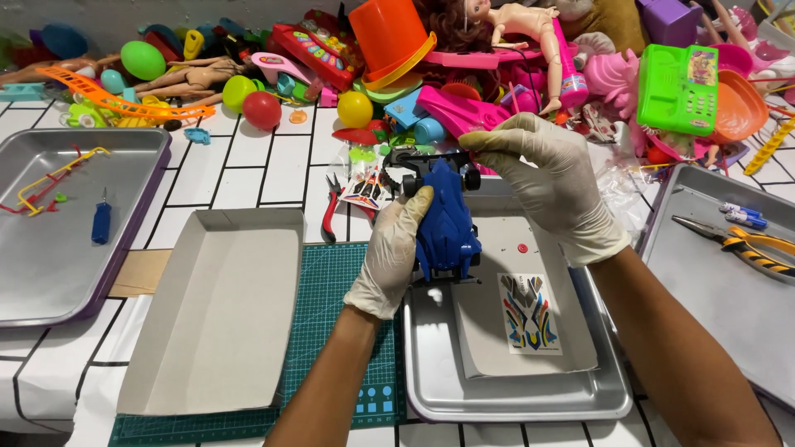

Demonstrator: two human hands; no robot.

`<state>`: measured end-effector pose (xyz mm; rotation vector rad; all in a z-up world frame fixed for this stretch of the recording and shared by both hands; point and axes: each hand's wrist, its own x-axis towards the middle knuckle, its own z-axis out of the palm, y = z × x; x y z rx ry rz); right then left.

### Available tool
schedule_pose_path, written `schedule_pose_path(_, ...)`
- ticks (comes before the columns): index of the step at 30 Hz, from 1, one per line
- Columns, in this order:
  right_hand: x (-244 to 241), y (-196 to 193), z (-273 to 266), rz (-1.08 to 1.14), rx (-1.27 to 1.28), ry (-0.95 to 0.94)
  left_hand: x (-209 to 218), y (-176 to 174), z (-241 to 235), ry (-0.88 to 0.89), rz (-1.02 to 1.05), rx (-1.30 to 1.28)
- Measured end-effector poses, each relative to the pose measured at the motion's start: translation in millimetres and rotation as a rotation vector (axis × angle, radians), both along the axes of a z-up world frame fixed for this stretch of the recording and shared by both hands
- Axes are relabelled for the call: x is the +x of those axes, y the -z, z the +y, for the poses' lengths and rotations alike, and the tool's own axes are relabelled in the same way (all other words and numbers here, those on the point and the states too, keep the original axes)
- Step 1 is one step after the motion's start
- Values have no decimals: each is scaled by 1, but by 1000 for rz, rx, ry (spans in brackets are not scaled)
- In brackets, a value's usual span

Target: Assembling a plastic model car by fitting the body shell onto the chassis and adjusting internal parts with a tool.

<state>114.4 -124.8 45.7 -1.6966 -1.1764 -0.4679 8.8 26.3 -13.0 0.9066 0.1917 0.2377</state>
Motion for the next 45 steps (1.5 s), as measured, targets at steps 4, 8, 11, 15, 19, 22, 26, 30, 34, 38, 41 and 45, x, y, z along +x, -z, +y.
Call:
schedule_pose_path(4, -6, -5, 0, -24, -7, -13, 2, 5, 2, 9, -15, 25)
schedule_pose_path(8, -7, -6, 0, -111, -31, 10, 1, 4, 1, -6, -8, 54)
schedule_pose_path(11, -8, -5, -2, -137, -43, 36, -7, -9, -2, -24, -5, 62)
schedule_pose_path(15, -7, -2, -3, -228, -65, 94, -4, -9, -3, -22, -17, 137)
schedule_pose_path(19, -4, 0, -6, -288, -84, 107, -14, -29, -10, -69, 12, 94)
schedule_pose_path(22, 2, 3, -9, -264, -87, 81, -14, -29, -9, -80, 8, 129)
schedule_pose_path(26, 2, -5, -10, -264, -82, 47, -12, -25, -10, -94, 54, 142)
schedule_pose_path(30, 4, -2, -11, -220, -98, 99, -14, -29, -12, -104, 51, 196)
schedule_pose_path(34, -8, -2, -6, -23, -151, 91, 0, -6, -3, -80, -12, 124)
schedule_pose_path(38, -22, -7, 5, 288, -427, 124, 9, 10, 2, -54, -130, 19)
schedule_pose_path(41, -23, -5, 8, 431, -443, 123, 9, 12, 0, -82, -141, 10)
schedule_pose_path(45, -20, -2, 7, 441, -450, 58, 3, 1, -4, -102, -82, -51)
